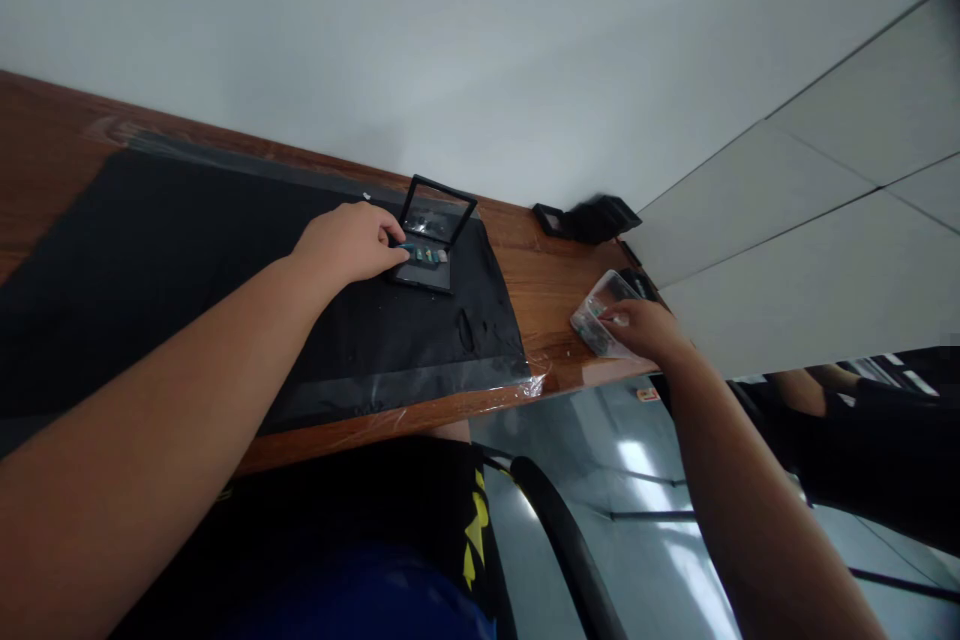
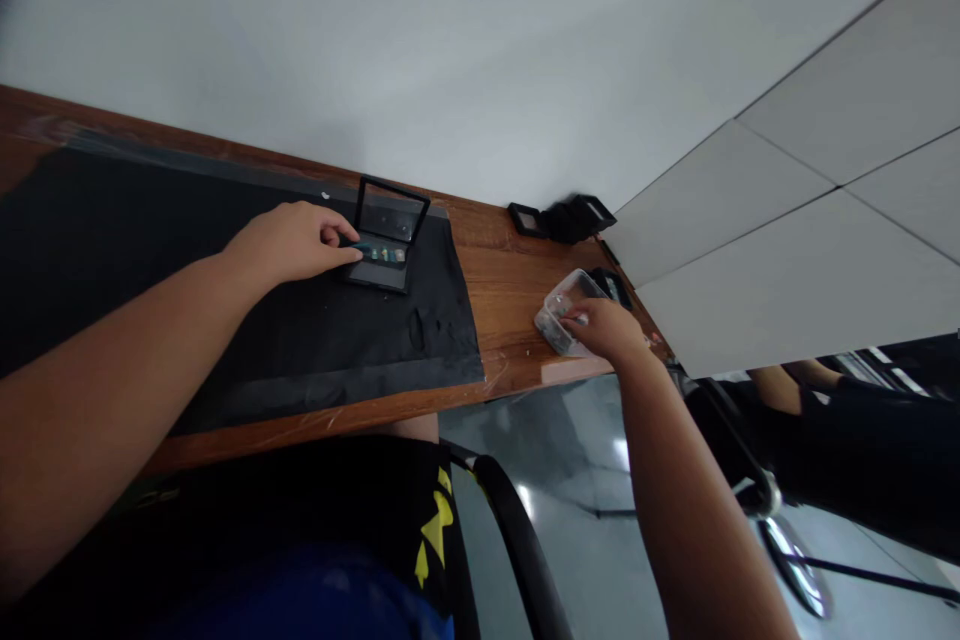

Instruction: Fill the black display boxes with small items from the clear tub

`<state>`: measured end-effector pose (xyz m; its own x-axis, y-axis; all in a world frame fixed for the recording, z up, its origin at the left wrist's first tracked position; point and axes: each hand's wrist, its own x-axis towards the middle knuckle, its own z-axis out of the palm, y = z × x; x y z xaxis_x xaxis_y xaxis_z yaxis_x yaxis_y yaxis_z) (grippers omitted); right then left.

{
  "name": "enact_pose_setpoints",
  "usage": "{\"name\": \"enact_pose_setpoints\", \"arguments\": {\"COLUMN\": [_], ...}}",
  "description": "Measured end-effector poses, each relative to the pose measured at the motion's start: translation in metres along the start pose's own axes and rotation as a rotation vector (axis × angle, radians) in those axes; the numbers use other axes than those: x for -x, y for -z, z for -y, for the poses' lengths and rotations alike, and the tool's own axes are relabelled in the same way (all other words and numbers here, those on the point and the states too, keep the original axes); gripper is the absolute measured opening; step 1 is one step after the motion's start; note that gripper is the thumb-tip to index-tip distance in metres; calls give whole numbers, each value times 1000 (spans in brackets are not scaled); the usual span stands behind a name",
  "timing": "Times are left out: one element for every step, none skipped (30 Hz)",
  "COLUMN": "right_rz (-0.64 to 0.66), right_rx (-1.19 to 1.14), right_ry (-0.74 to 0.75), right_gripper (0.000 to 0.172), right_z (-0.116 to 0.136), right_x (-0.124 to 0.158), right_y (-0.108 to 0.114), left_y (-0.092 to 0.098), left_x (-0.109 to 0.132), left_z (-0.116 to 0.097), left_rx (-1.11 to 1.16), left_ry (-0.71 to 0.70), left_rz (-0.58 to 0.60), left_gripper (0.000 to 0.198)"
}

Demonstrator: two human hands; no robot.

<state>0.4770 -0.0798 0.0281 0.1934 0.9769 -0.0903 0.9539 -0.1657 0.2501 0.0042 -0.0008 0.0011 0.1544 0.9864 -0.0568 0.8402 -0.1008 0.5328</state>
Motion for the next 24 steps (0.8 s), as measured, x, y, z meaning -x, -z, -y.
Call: {"name": "enact_pose_setpoints", "arguments": {"right_rz": [1, 2, 3, 5, 13, 24, 40, 63, 88, 109, 128, 144, 155, 160, 158, 156, 150, 143, 132, 112, 86, 59, 35, 14], "right_rx": [13, 21, 26, 29, 30, 28, 21, 8, -8, -20, -27, -26, -18, -4, 11, 24, 33, 36, 31, 16, -3, -22, -35, -47], "right_ry": [-13, -28, -41, -47, -48, -45, -37, -27, -19, -15, -14, -16, -18, -22, -22, -17, -13, -7, -4, -3, -6, -13, -24, -33], "right_gripper": [28, 28, 29, 30, 30, 29, 28, 27, 27, 28, 28, 28, 28, 27, 25, 24, 23, 22, 21, 21, 21, 22, 22, 23], "right_z": [0, -1, -1, -1, -1, 0, 1, 3, 5, 7, 9, 11, 13, 15, 17, 18, 19, 20, 20, 19, 18, 17, 15, 12], "right_x": [0, 0, 1, 1, 2, 2, 3, 3, 4, 4, 4, 4, 4, 4, 4, 4, 4, 4, 4, 4, 4, 3, 3, 3], "right_y": [1, 2, 2, 3, 4, 4, 5, 6, 7, 8, 9, 10, 12, 13, 14, 15, 16, 16, 16, 15, 15, 14, 15, 15], "left_y": [-1, -2, -4, -6, -7, -9, -10, -11, -12, -13, -13, -14, -14, -14, -15, -16, -16, -17, -17, -17, -17, -16, -16, -15], "left_x": [0, 0, 0, 0, 0, 1, 1, 1, 2, 2, 1, 1, 0, -1, -2, -3, -4, -5, -6, -6, -7, -7, -7, -7], "left_z": [0, 0, 0, -1, -1, -2, -2, -2, -2, -2, -2, -1, 0, 1, 2, 3, 4, 4, 4, 5, 5, 5, 5, 6], "left_rx": [-8, -13, -16, -20, -27, -37, -49, -61, -71, -78, -82, -83, -81, -75, -66, -55, -44, -35, -27, -22, -17, -11, -4, 3], "left_ry": [3, 2, -1, -2, -1, -2, 0, 0, -3, -8, -13, -15, -14, -13, -9, -2, 6, 11, 13, 14, 10, 0, -12, -25], "left_rz": [0, -4, -9, -16, -25, -33, -41, -51, -61, -68, -74, -78, -79, -81, -84, -87, -90, -91, -93, -94, -96, -96, -96, -92], "left_gripper": [30, 30, 29, 28, 28, 27, 27, 28, 28, 29, 30, 31, 32, 33, 34, 35, 36, 36, 36, 35, 34, 33, 34, 34]}}
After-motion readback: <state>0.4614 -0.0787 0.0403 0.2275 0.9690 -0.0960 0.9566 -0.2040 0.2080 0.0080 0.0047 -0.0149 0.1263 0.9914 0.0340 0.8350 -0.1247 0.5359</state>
